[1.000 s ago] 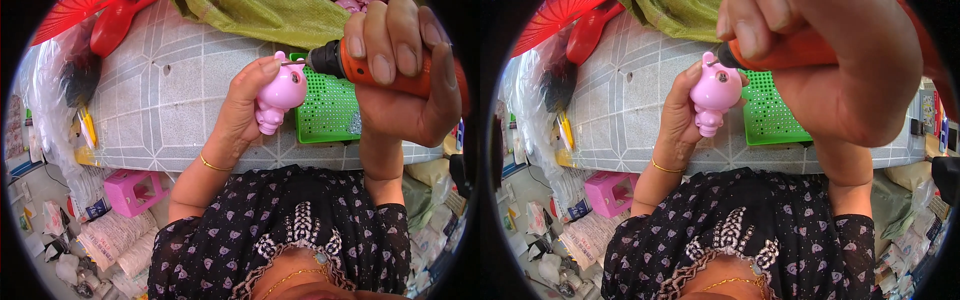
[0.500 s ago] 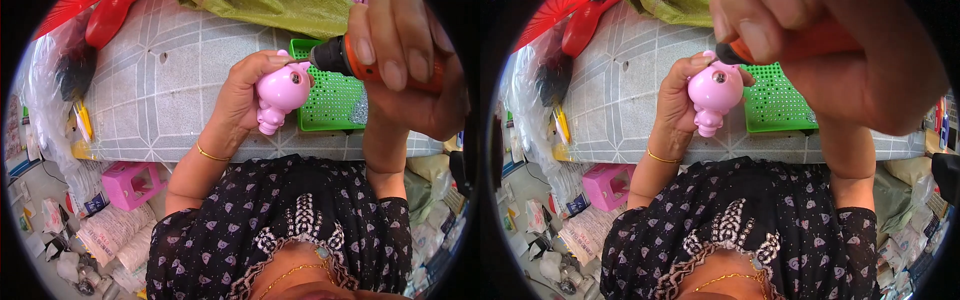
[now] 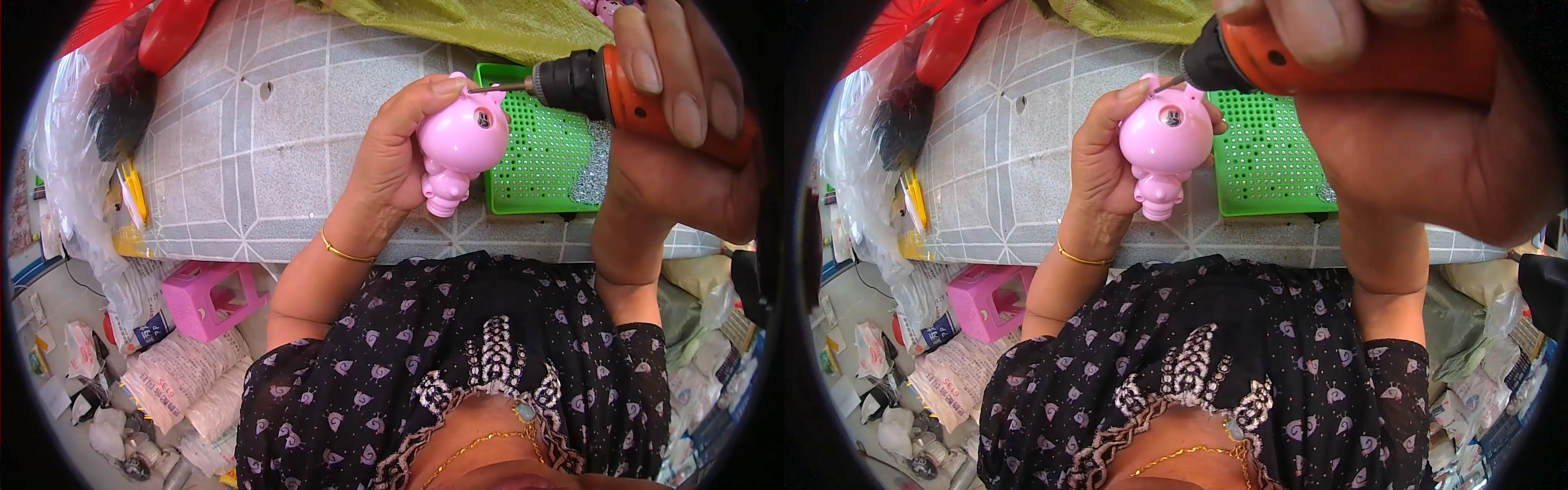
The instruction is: Assembling small plastic toy characters using a handheld power drill to create fittings.
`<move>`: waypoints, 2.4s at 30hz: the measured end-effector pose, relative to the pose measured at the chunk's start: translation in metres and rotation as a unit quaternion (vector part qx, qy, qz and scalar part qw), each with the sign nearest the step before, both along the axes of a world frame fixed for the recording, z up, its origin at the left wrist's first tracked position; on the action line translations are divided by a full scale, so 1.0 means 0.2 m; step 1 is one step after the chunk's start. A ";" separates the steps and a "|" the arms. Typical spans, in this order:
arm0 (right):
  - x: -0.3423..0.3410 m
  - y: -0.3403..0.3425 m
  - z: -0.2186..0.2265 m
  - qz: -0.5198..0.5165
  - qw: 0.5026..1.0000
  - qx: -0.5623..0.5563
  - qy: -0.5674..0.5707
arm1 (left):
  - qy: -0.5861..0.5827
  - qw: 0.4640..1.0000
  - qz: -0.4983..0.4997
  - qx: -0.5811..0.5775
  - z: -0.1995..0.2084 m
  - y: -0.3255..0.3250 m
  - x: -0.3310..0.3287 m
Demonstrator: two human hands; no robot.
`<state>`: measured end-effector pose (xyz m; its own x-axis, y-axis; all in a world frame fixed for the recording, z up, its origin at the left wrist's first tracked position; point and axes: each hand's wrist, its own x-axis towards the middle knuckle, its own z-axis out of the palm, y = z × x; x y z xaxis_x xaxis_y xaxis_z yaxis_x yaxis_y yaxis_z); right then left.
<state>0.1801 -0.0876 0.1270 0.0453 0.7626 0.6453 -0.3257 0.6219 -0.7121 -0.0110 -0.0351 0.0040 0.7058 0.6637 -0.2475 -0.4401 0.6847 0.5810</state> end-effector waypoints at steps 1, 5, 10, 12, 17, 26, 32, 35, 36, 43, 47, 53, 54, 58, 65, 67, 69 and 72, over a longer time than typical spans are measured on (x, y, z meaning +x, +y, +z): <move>0.00 0.00 0.00 0.002 1.000 0.000 0.001 | -0.002 1.000 -0.003 -0.005 0.00 0.00 0.00; 0.00 0.00 -0.01 0.012 1.000 -0.001 0.005 | -0.011 0.999 0.016 -0.029 0.01 0.00 0.00; 0.00 0.00 -0.01 0.025 1.000 -0.003 0.008 | -0.033 0.998 -0.013 -0.054 0.02 0.00 -0.01; -0.01 0.00 -0.01 0.033 0.999 -0.004 0.009 | -0.049 0.997 -0.026 -0.062 0.00 0.01 -0.02; -0.04 0.02 -0.02 0.047 0.999 -0.007 0.009 | -0.051 0.997 -0.009 -0.065 0.03 0.00 -0.01; 0.01 0.02 -0.04 0.063 0.996 0.031 -0.047 | 0.008 0.997 0.025 0.077 0.13 -0.05 -0.01; -0.04 -0.01 -0.03 0.038 0.998 0.015 0.039 | 0.036 0.978 0.098 0.178 0.12 -0.08 0.00; -0.06 -0.03 -0.04 0.014 0.997 0.014 0.069 | 0.034 0.966 0.138 0.217 0.11 -0.10 0.01; -0.07 -0.03 -0.04 -0.007 0.997 0.017 0.081 | 0.033 0.965 0.140 0.217 0.10 -0.10 0.01; -0.13 0.00 -0.01 -0.061 0.998 0.008 0.020 | 0.013 0.956 0.170 0.240 0.09 -0.10 0.00; -0.15 -0.02 -0.01 -0.049 0.998 0.008 0.029 | 0.009 0.959 0.160 0.234 0.12 -0.10 -0.01; -0.16 -0.02 -0.02 -0.055 0.998 0.014 0.009 | 0.010 0.952 0.175 0.253 0.10 -0.10 -0.03; -0.16 -0.02 -0.02 -0.054 0.998 0.014 0.009 | 0.010 0.951 0.175 0.253 0.10 -0.10 -0.03; -0.14 -0.01 -0.02 -0.023 0.999 0.040 -0.026 | 0.046 0.946 0.171 0.273 0.10 -0.10 -0.03; -0.13 0.00 -0.01 -0.046 0.998 0.030 -0.005 | 0.060 0.955 0.180 0.226 0.08 -0.05 0.01; -0.01 -0.03 0.01 -0.015 0.997 0.019 0.076 | 0.017 0.968 0.202 0.146 0.09 -0.01 0.00; 0.06 -0.07 0.03 -0.066 0.997 -0.010 0.050 | 0.016 0.970 0.206 0.125 0.08 0.04 -0.04; 0.11 -0.04 -0.12 -0.123 0.992 -0.029 -0.009 | -0.016 0.985 0.158 0.068 0.08 0.06 -0.04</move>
<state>0.2013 -0.0958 0.1035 0.2236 0.7663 0.6023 -0.1560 0.6381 -0.7540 -0.0187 -0.0236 0.0203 0.4654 0.8767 -0.1218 -0.6384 0.4278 0.6399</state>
